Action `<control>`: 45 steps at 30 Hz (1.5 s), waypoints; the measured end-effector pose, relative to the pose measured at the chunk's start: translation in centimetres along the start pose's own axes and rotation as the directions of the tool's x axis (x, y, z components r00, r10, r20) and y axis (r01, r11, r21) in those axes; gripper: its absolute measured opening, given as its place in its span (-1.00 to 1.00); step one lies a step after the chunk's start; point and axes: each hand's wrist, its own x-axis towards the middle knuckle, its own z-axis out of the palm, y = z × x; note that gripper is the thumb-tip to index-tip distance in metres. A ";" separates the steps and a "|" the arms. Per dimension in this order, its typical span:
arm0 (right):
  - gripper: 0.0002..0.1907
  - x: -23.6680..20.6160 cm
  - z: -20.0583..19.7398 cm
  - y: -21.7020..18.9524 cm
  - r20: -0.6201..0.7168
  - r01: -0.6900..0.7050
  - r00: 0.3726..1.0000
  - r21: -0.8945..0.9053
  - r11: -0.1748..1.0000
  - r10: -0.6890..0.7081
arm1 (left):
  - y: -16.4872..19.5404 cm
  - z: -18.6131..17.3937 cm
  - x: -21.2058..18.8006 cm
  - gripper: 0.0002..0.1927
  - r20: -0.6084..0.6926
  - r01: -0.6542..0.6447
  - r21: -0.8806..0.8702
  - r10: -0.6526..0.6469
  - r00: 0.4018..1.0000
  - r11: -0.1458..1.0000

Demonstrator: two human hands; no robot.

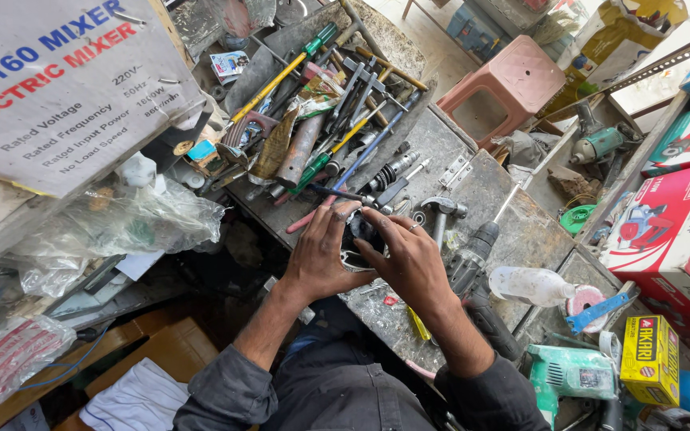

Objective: The person works at a cluttered workbench repairing an electric mixer machine. They fit a bearing into the mixer housing by hand, use pliers to press and adjust parts, tap components with a hammer, pick up and reposition the housing, and use a power drill on the assembly while handling small screws and fittings.

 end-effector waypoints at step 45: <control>-0.22 1.9 -0.3 -0.7 0.040 -0.160 0.986 -0.070 0.985 0.163 | 0.1 0.0 -0.5 0.19 0.013 0.059 -0.009 -0.059 0.998 0.998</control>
